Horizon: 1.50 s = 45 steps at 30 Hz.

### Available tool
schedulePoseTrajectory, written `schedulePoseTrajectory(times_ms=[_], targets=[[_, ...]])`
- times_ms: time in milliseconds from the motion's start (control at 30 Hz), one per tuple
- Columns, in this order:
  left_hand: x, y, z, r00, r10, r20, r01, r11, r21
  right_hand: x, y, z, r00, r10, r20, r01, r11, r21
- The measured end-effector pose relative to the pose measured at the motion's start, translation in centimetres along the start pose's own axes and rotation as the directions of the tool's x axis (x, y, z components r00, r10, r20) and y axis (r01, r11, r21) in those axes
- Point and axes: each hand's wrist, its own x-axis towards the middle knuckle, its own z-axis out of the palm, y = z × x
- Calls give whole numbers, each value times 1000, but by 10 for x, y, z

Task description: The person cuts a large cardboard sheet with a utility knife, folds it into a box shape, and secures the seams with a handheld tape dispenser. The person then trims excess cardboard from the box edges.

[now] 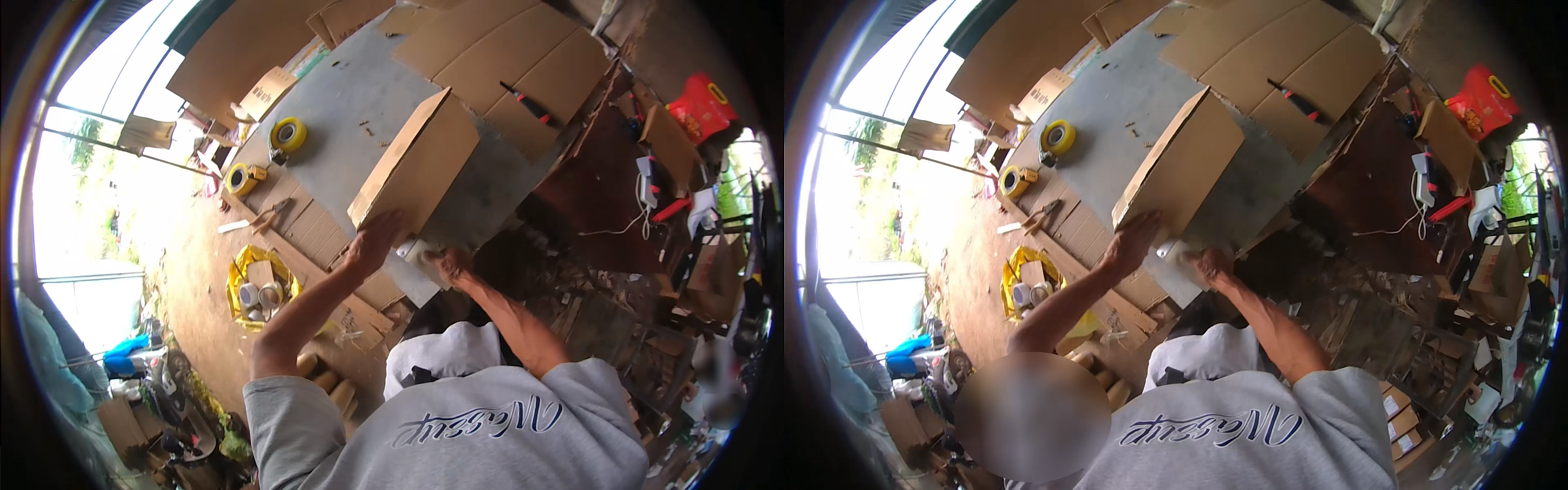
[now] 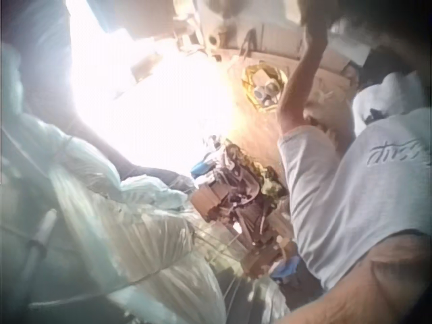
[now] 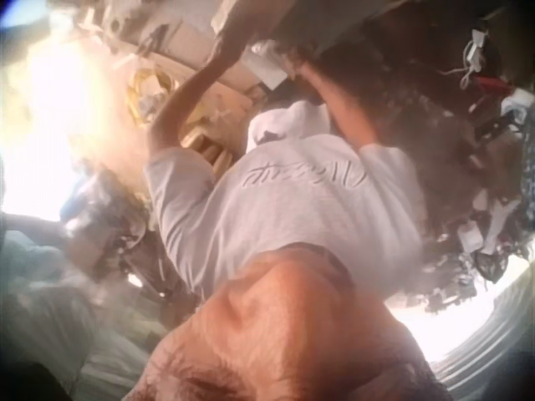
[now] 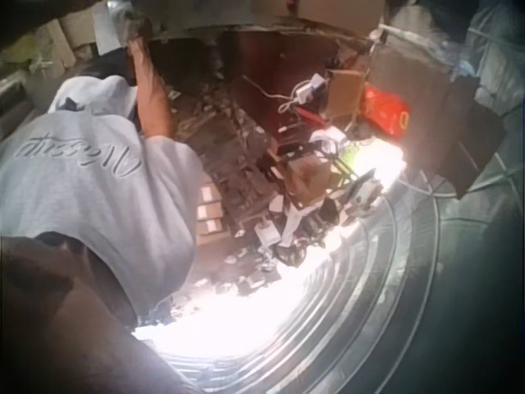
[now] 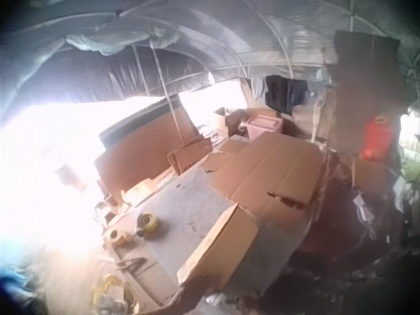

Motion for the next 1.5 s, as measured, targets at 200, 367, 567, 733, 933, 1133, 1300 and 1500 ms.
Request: schedulePoseTrajectory(times_ms=[200,367,567,733,933,1133,1300,1500], targets=[[-3,35,50,991,-95,-99,99,994,38,9,-16,23,999,-7,-47,1,992,-128],[-14,65,122,921,-353,162,188,38,-982,20,-14,62,916,-390,99,351,657,-667],[-18,76,84,913,-287,-289,28,752,-659,-56,2,-7,958,182,-224,-222,960,-171],[14,61,21,791,-439,425,233,-426,-874,-126,-34,-77,963,-95,-253,169,943,288],[61,87,-17,897,-131,423,70,-901,-428,-82,70,-71,834,-525,-167,481,842,-242],[81,79,-32,834,-184,521,-15,-950,-311,-63,15,-141,820,-543,-182,572,796,199],[110,46,-48,658,-468,590,194,-651,-733,-9,4,-164,753,-650,-102,654,723,223],[145,-24,-63,622,-776,104,290,105,-951,52,-11,-162,281,-924,-259,896,350,-274]])
